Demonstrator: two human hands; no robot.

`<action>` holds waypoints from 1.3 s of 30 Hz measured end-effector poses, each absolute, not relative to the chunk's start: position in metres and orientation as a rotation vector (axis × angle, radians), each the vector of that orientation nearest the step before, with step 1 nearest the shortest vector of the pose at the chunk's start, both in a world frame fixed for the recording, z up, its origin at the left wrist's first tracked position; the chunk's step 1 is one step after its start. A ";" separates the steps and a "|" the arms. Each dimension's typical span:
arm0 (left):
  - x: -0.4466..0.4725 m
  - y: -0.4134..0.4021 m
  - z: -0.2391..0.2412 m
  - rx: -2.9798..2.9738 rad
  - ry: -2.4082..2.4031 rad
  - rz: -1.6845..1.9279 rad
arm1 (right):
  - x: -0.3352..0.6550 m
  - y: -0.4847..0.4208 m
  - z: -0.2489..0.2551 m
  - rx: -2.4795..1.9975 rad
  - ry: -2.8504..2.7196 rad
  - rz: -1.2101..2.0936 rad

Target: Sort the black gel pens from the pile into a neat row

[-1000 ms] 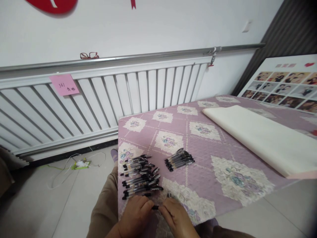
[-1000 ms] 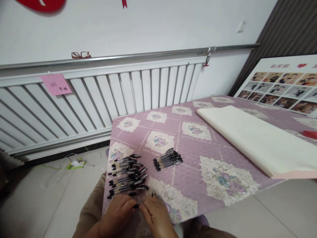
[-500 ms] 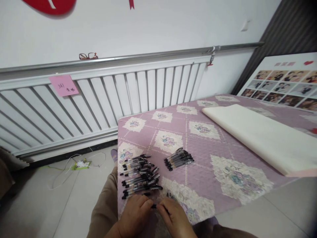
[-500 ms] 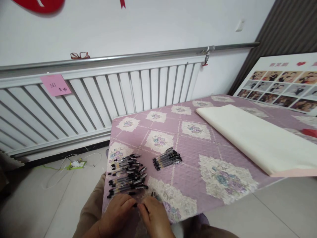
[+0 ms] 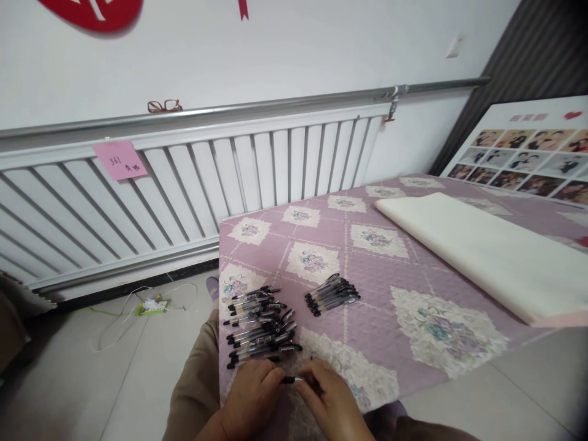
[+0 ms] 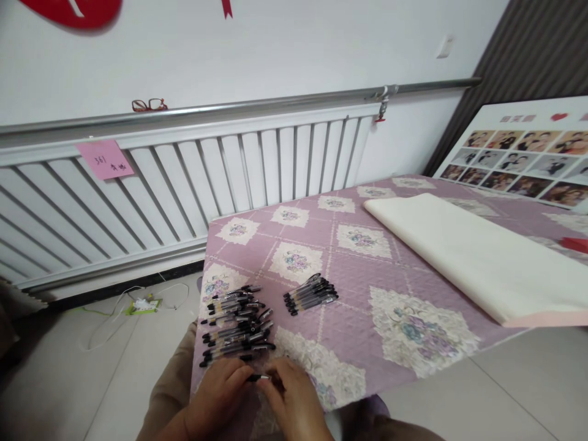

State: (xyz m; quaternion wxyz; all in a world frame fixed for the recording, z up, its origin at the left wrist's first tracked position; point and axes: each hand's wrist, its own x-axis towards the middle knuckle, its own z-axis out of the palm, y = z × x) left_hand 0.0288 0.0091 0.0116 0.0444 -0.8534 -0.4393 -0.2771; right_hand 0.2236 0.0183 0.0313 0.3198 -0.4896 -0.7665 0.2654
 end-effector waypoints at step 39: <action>0.031 0.010 0.015 -2.687 -1.476 -0.750 | 0.224 0.022 0.044 -1.287 -2.047 0.927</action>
